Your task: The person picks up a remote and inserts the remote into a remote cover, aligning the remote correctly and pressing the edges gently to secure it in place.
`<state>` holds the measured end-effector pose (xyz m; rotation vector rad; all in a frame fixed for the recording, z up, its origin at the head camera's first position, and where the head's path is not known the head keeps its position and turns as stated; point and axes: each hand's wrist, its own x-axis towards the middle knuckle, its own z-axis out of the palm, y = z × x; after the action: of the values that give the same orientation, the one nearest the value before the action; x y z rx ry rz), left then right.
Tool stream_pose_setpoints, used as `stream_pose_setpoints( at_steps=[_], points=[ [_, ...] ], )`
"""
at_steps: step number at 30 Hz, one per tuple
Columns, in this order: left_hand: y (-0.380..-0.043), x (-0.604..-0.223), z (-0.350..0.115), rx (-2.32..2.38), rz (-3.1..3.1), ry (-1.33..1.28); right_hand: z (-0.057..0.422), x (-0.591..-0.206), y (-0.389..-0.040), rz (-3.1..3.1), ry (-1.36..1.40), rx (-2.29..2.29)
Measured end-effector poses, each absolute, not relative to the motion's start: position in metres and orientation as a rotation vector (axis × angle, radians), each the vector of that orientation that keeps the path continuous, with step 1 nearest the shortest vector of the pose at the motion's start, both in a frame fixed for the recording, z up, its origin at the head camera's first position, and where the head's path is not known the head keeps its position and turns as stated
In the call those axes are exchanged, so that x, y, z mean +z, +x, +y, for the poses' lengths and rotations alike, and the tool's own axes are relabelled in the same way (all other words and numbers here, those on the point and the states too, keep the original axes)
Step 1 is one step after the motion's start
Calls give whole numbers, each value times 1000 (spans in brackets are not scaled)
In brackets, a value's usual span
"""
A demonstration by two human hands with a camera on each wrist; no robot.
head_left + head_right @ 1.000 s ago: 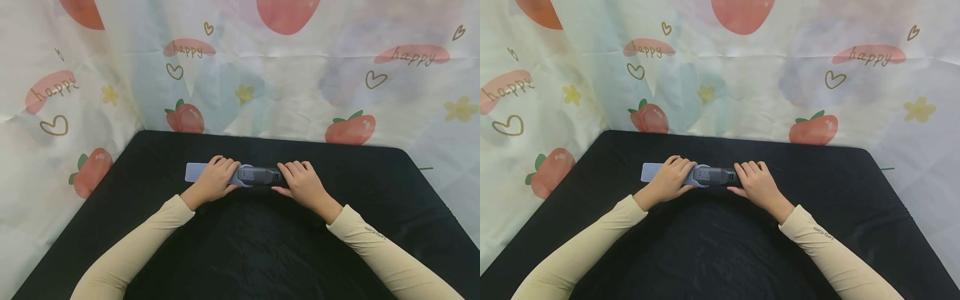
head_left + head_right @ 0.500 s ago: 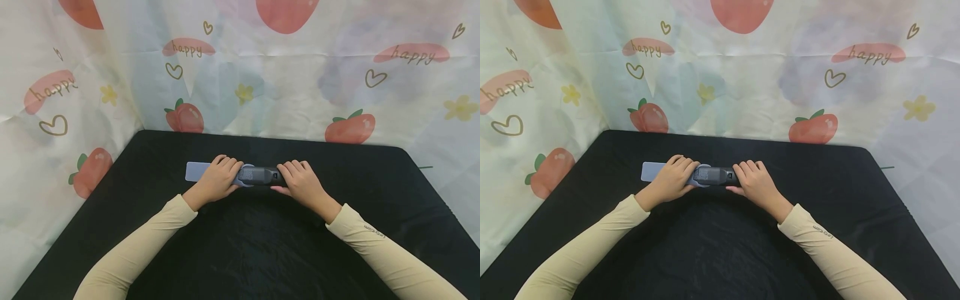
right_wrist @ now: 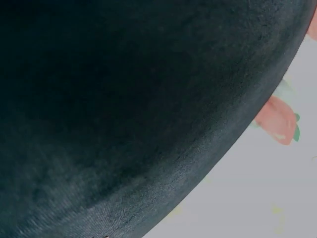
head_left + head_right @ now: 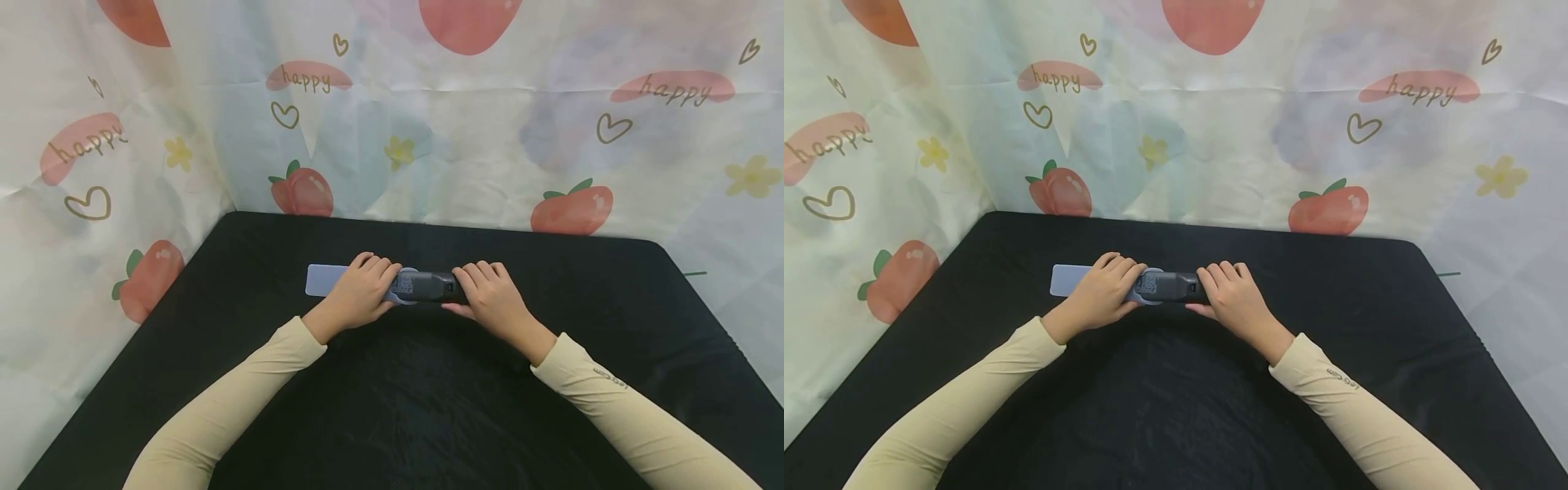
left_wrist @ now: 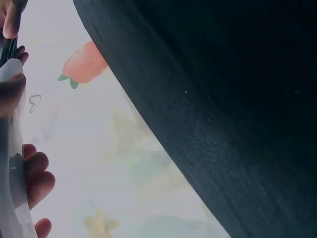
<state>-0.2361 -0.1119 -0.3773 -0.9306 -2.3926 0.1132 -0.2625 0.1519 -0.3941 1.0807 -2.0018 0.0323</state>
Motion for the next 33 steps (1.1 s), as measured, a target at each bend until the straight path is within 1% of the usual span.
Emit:
stream_pose_setpoints(
  at_steps=[7, 16, 21, 33],
  points=[
    [-236, -375, -109, 89, -2426, -914, 154, -393, -262, -1989, 1060, -10],
    [-237, -366, -123, 130, -2421, -794, 159, -387, -260, -1986, 980, -10],
    [-240, -368, -125, 156, -2373, -830, 159, -388, -256, -2012, 954, 53],
    [-240, -369, -124, 94, -2339, -976, 160, -386, -254, -2003, 1000, 37]
  ],
)
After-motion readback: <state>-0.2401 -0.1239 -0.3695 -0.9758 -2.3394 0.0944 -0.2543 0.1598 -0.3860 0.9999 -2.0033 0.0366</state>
